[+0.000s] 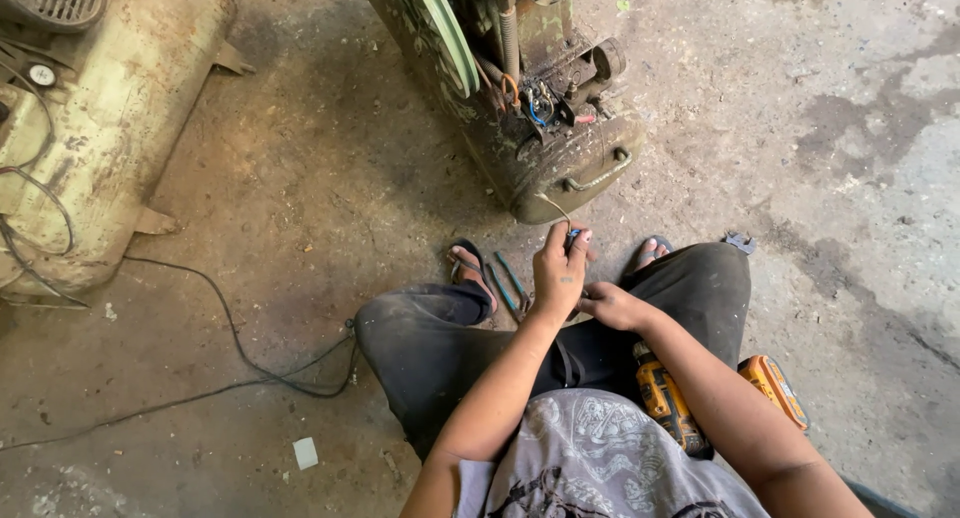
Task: Wiring and repairing an air compressor by unscrewing components and handling electrical connections.
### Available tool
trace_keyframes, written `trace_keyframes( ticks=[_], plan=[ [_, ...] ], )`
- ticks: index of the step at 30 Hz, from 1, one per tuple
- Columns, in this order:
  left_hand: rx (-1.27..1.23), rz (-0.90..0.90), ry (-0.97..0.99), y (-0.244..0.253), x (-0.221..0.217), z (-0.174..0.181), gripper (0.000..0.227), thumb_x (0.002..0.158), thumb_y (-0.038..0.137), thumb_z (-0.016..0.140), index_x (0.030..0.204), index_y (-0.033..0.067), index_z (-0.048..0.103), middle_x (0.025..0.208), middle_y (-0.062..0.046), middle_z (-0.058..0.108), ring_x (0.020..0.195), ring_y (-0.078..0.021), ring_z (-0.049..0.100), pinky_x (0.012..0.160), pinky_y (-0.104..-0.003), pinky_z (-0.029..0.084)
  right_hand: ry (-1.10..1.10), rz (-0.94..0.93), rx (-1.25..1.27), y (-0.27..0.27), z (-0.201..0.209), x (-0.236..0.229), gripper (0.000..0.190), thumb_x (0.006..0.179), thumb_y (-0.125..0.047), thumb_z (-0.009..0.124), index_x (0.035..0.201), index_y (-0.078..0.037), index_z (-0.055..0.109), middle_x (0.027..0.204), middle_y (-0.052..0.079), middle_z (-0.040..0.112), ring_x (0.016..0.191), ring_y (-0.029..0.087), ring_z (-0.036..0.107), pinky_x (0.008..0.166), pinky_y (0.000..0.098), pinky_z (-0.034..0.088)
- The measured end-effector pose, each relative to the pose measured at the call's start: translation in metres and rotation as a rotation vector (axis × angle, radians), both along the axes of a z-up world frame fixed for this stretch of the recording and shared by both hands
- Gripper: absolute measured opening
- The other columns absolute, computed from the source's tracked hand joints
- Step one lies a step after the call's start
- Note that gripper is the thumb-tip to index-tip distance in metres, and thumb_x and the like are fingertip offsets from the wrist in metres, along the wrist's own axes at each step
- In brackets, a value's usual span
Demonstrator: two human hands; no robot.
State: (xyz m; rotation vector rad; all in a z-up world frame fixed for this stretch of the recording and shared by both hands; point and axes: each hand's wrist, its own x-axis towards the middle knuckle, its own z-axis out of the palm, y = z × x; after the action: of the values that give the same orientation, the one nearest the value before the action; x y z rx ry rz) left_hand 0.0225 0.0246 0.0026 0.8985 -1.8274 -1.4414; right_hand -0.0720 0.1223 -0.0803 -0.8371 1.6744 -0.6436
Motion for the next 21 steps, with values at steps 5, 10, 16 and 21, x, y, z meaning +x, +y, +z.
trace_keyframes(
  ticks=[5, 10, 16, 21],
  plan=[
    [-0.076, 0.127, -0.006, -0.023, -0.007, -0.015, 0.013, 0.09, 0.025, 0.076, 0.095, 0.0122, 0.073, 0.074, -0.01, 0.061, 0.074, -0.0277, 0.065, 0.069, -0.036, 0.055, 0.257, -0.151, -0.099, 0.015, 0.026, -0.007, 0.055, 0.096, -0.046, 0.067, 0.126, -0.001, 0.07, 0.114, 0.03, 0.072, 0.116, 0.045, 0.065, 0.095, 0.0547, 0.051],
    [0.569, 0.174, 0.372, -0.037, -0.027, 0.002, 0.025, 0.103, 0.025, 0.055, 0.091, 0.0069, 0.068, 0.065, -0.004, 0.059, 0.062, -0.0122, 0.057, 0.063, -0.024, 0.042, 0.506, -0.515, -0.208, 0.069, 0.055, -0.033, 0.039, 0.099, -0.037, 0.068, 0.132, -0.016, 0.07, 0.127, 0.013, 0.071, 0.127, 0.035, 0.061, 0.104, 0.0493, 0.049],
    [1.019, 0.074, 0.714, -0.063, -0.093, -0.004, 0.014, 0.106, 0.01, 0.058, 0.1, -0.0005, 0.065, 0.084, -0.012, 0.068, 0.071, -0.0209, 0.064, 0.066, -0.033, 0.056, 0.75, -0.099, -0.211, 0.202, 0.084, 0.006, 0.053, 0.069, 0.005, 0.056, 0.107, -0.025, 0.076, 0.112, -0.001, 0.075, 0.096, 0.03, 0.066, 0.087, 0.0418, 0.053],
    [1.215, 0.095, 0.941, -0.081, -0.158, -0.044, 0.018, 0.107, 0.012, 0.05, 0.103, 0.0008, 0.064, 0.082, -0.012, 0.064, 0.072, -0.0214, 0.058, 0.064, -0.036, 0.047, 0.618, -0.023, -0.107, 0.245, 0.073, 0.025, 0.075, 0.07, -0.009, 0.076, 0.141, -0.018, 0.055, 0.138, 0.005, 0.06, 0.127, 0.026, 0.059, 0.105, 0.0436, 0.051]
  ],
)
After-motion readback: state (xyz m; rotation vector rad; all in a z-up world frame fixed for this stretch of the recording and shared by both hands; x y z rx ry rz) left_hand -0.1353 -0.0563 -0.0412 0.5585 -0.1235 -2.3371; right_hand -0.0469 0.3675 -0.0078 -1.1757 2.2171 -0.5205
